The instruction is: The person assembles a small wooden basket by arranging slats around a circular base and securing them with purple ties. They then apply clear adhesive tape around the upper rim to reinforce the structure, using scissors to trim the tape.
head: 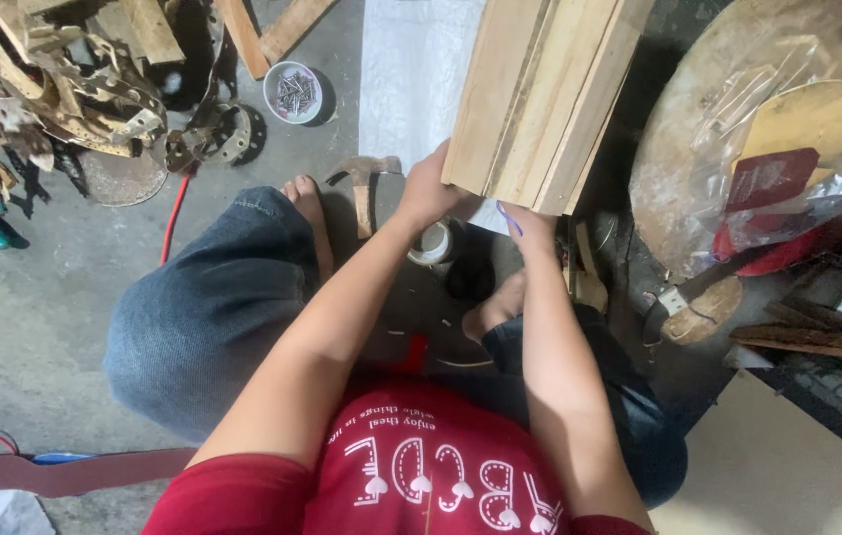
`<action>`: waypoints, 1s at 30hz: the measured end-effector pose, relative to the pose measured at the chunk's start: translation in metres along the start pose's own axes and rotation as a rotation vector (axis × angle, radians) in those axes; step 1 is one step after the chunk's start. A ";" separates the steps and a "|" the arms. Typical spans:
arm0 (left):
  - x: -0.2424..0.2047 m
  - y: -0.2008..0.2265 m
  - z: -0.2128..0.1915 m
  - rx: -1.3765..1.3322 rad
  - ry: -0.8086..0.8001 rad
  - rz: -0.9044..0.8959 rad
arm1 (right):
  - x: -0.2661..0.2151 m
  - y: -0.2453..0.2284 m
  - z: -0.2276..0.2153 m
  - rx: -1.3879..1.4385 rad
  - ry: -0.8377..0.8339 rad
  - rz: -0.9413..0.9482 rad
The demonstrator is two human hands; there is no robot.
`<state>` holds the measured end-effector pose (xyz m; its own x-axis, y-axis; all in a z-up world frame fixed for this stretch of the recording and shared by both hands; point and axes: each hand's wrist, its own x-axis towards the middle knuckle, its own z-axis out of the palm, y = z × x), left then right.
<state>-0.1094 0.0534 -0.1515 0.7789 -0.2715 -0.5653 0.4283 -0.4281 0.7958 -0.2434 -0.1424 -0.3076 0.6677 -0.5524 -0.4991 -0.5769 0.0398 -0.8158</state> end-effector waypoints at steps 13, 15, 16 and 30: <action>0.012 -0.026 0.009 -0.092 0.012 -0.092 | 0.015 0.023 -0.001 0.047 0.034 0.073; 0.015 -0.031 0.011 -0.082 0.011 -0.084 | 0.017 0.025 -0.001 0.060 0.042 0.089; 0.016 -0.032 0.012 -0.082 0.012 -0.083 | 0.018 0.026 -0.001 0.060 0.041 0.088; 0.018 -0.035 0.013 -0.102 0.041 -0.043 | 0.024 0.044 -0.003 0.114 0.077 0.158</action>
<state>-0.1165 0.0524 -0.1920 0.7758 -0.2183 -0.5920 0.5047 -0.3485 0.7899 -0.2537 -0.1562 -0.3548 0.5324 -0.5934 -0.6037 -0.6119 0.2230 -0.7589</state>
